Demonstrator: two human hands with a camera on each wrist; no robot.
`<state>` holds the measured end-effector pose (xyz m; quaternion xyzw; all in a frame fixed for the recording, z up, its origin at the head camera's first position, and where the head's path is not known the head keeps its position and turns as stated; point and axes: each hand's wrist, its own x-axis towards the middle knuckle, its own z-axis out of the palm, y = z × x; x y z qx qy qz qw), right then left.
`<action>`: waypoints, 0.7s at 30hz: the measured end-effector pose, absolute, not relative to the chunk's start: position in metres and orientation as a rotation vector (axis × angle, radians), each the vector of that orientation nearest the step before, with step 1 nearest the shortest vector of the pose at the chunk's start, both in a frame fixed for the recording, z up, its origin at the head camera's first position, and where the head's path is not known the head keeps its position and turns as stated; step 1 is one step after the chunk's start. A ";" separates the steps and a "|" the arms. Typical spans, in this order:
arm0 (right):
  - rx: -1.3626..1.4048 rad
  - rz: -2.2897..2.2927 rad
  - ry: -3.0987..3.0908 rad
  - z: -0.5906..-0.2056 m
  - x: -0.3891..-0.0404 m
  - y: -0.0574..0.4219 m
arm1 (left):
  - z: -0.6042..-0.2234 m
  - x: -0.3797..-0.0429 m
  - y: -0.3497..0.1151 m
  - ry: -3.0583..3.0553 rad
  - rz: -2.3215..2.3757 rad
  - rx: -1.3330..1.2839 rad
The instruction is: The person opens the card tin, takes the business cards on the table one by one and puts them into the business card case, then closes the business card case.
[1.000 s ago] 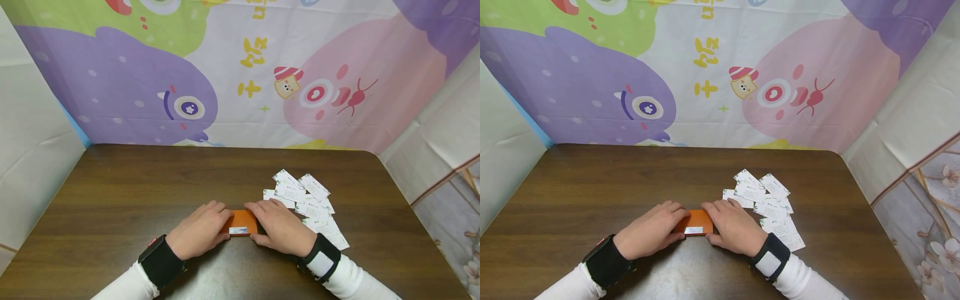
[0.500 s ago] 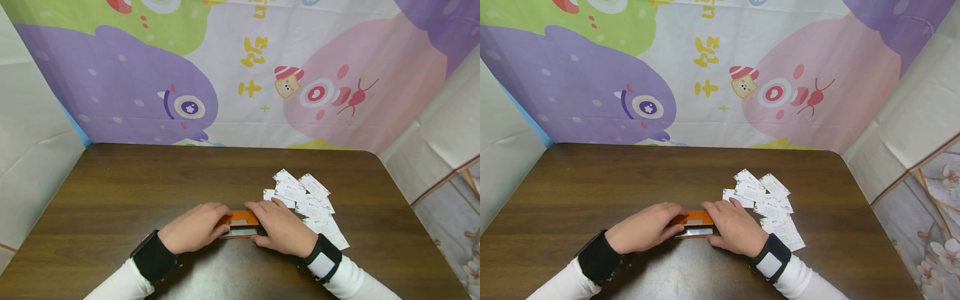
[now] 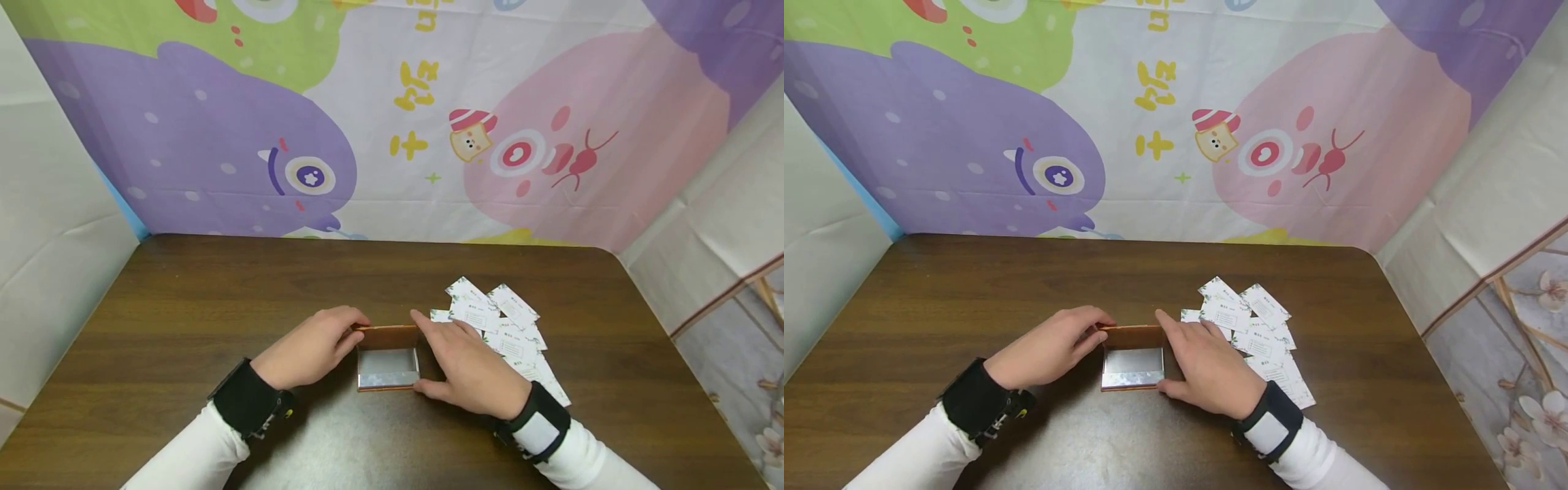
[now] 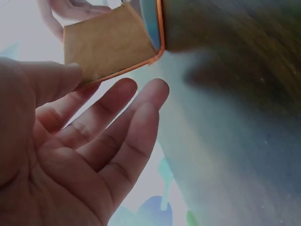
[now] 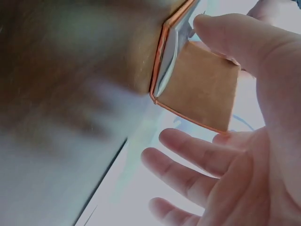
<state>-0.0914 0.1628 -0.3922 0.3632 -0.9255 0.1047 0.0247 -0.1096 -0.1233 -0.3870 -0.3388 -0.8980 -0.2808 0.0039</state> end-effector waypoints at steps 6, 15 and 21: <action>1.067 0.347 -2.870 -0.389 -0.092 0.169 | -0.390 -0.117 -0.124 -2.804 -0.990 -1.016; 1.024 0.309 -2.881 -0.387 -0.093 0.182 | -0.393 -0.118 -0.125 -2.845 -1.094 -0.988; 0.983 0.273 -2.864 -0.386 -0.099 0.194 | -0.395 -0.115 -0.127 -2.856 -1.181 -1.001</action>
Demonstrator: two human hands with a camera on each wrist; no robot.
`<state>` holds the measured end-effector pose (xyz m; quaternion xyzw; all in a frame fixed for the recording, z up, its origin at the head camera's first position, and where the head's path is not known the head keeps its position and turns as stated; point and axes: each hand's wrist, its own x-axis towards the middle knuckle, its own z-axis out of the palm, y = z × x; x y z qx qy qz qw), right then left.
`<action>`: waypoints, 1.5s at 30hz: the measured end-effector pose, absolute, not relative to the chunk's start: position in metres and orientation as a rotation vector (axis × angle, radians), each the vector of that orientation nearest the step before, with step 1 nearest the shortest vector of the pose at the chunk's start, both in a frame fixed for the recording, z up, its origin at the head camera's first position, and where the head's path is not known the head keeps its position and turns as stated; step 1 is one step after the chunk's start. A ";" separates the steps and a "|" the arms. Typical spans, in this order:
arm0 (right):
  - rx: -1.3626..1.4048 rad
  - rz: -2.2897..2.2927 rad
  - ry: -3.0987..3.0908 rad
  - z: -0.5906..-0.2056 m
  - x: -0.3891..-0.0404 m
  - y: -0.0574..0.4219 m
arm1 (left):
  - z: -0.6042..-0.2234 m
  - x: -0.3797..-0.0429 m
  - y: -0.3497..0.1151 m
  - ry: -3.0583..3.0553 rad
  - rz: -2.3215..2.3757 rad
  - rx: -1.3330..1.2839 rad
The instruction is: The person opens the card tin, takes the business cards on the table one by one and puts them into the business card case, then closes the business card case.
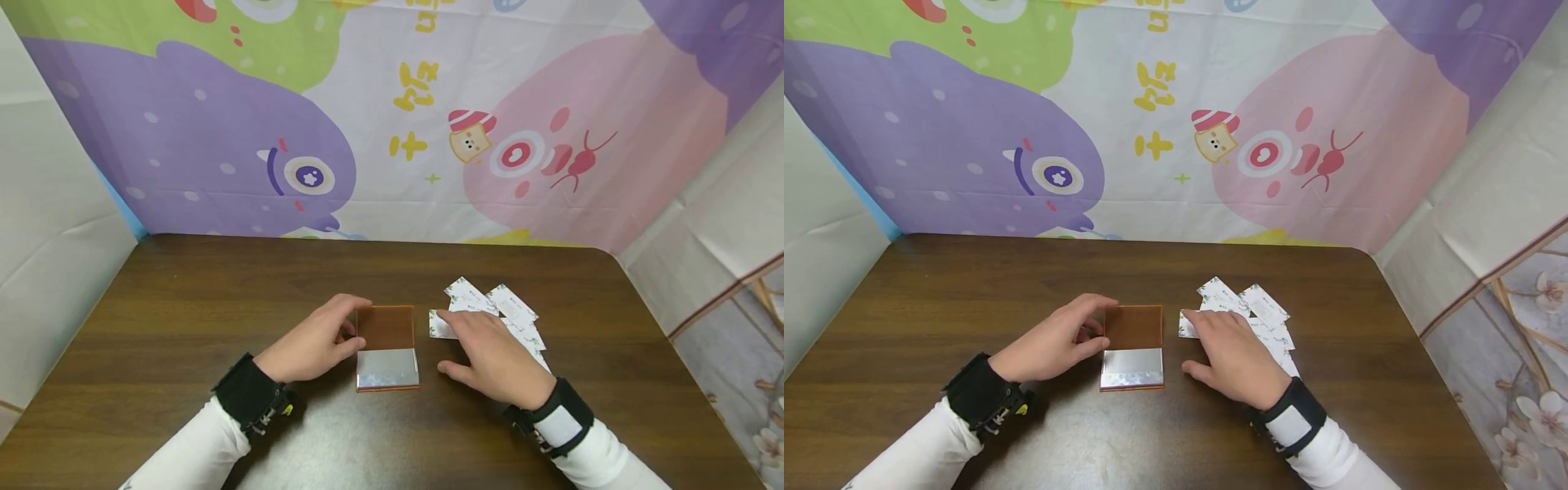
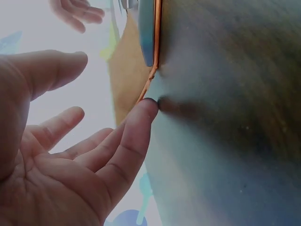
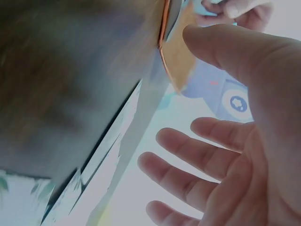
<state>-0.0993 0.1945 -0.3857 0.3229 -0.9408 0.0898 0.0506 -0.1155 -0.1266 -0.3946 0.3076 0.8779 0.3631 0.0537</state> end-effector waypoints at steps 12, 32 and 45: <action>0.862 0.288 -2.884 -0.384 -0.117 0.217 | -0.398 -0.115 -0.125 2.650 1.066 0.986; 0.624 0.282 -3.034 -0.393 -0.144 0.252 | -0.401 -0.111 -0.120 2.664 0.735 0.970; 0.623 0.253 -3.063 -0.402 -0.149 0.260 | -0.405 -0.112 -0.124 2.672 0.665 0.995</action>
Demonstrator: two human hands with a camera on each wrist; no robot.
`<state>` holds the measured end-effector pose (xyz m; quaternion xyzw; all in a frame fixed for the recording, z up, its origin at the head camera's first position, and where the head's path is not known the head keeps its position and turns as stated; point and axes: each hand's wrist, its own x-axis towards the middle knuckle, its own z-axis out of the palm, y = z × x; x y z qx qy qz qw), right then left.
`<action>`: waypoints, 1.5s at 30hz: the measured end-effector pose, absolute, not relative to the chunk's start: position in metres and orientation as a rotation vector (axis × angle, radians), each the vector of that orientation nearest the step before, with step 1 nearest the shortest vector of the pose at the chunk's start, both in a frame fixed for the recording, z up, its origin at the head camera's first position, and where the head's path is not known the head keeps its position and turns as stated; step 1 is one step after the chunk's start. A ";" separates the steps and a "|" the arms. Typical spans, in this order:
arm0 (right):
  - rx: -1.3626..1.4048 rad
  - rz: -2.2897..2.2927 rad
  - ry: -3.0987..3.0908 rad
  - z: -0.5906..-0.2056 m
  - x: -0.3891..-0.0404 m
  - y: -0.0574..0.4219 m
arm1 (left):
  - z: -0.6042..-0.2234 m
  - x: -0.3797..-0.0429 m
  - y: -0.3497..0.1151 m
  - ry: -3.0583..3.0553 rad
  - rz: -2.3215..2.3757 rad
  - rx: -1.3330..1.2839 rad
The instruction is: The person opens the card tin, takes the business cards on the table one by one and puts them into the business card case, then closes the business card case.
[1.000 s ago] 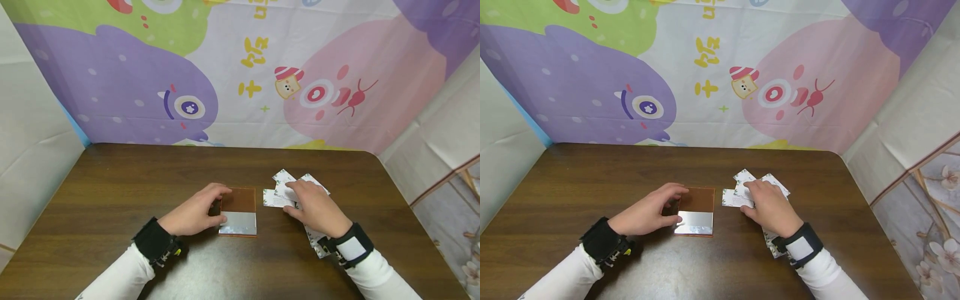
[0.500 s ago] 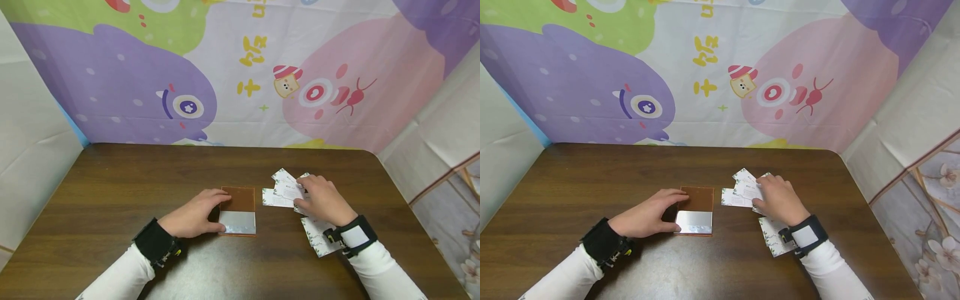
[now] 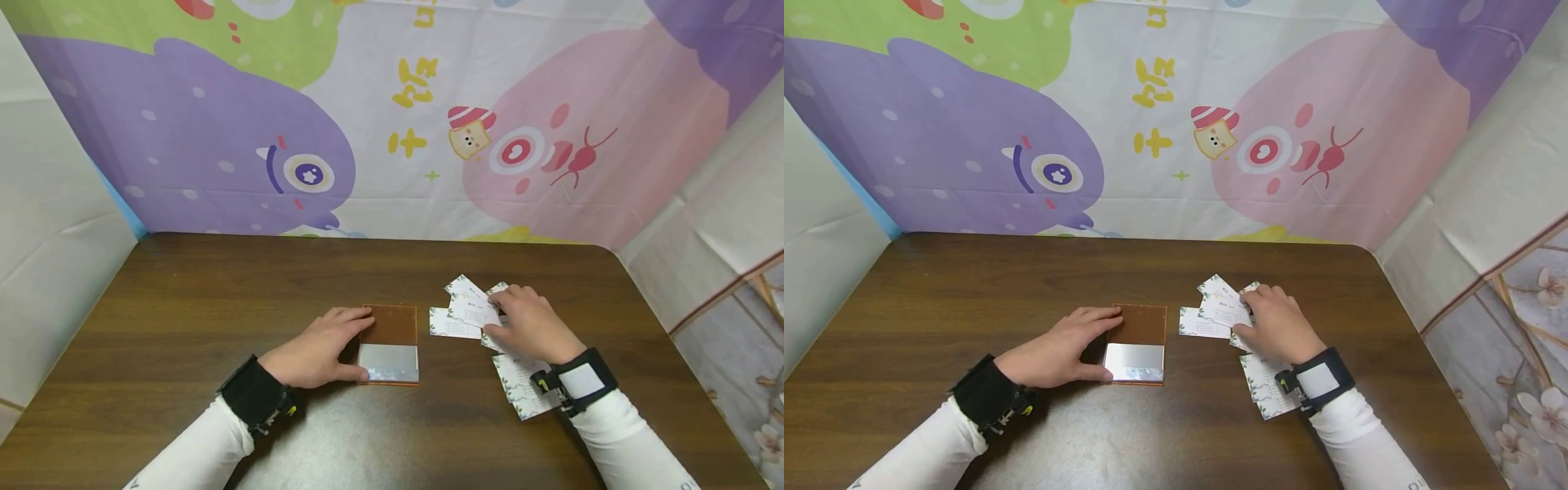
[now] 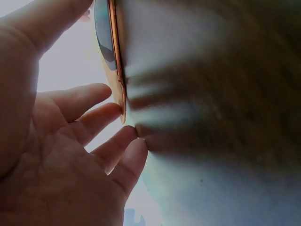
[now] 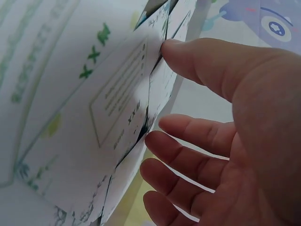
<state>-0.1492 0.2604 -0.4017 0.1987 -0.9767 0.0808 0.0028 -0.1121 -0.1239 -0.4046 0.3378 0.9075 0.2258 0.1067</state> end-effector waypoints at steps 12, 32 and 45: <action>0.648 0.298 -3.079 -0.404 -0.150 0.262 | -0.404 -0.108 -0.125 2.700 0.613 1.025; 0.614 0.423 -3.057 -0.402 -0.152 0.257 | -0.407 -0.107 -0.128 2.701 0.589 0.986; 0.694 0.736 -2.959 -0.376 -0.145 0.245 | -0.402 -0.105 -0.125 2.717 0.560 0.984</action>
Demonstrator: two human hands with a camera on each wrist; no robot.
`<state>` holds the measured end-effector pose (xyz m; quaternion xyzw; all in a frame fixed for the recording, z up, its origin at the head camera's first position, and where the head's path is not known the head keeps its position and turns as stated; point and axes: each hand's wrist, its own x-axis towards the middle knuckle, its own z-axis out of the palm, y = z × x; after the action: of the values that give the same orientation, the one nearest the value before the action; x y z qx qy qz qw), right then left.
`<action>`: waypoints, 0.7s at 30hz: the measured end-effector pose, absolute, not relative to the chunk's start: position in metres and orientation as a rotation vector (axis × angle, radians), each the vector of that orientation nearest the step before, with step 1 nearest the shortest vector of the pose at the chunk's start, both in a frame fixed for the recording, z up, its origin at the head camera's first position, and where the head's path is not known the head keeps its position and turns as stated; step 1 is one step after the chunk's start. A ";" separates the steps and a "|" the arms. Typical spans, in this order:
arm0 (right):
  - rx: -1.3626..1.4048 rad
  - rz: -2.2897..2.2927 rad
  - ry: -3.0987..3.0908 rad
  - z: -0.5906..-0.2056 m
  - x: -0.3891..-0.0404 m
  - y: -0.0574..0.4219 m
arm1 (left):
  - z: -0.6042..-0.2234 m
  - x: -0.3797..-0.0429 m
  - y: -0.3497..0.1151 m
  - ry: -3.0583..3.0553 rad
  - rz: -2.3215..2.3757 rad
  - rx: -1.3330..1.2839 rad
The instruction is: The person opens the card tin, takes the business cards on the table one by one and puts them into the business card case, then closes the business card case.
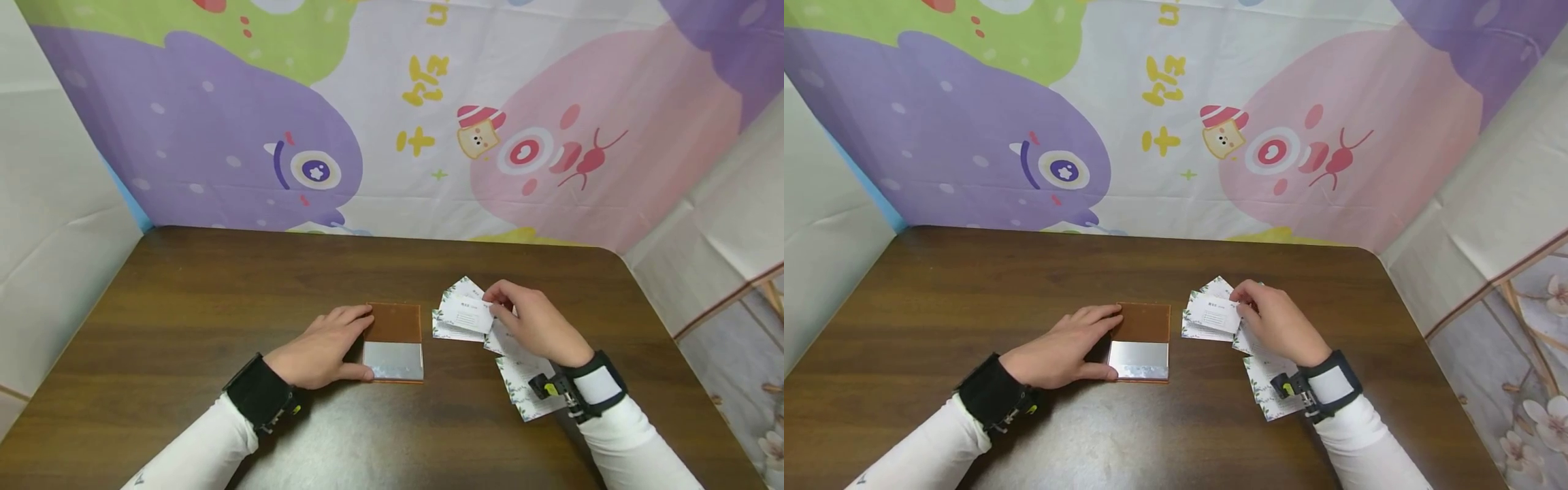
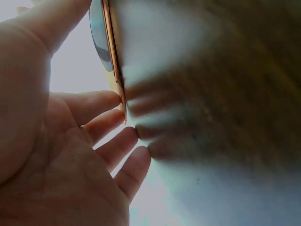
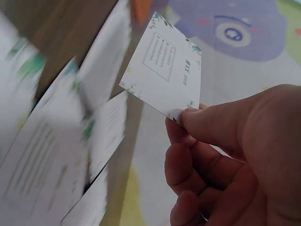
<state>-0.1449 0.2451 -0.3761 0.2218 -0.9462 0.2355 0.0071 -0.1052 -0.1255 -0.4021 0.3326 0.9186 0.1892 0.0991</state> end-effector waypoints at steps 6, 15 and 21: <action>0.741 0.813 -2.943 -0.363 -0.141 0.226 | -0.403 -0.106 -0.127 2.726 0.560 1.008; 0.790 0.837 -2.951 -0.359 -0.143 0.194 | -0.404 -0.107 -0.128 2.728 0.545 1.025; 0.845 0.877 -2.966 -0.364 -0.146 0.175 | -0.404 -0.108 -0.129 2.728 0.540 1.022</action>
<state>-0.1462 0.1752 -0.3644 0.2635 -0.9246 0.2733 -0.0323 -0.1080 -0.1288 -0.4036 0.3436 0.9170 0.1817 0.0894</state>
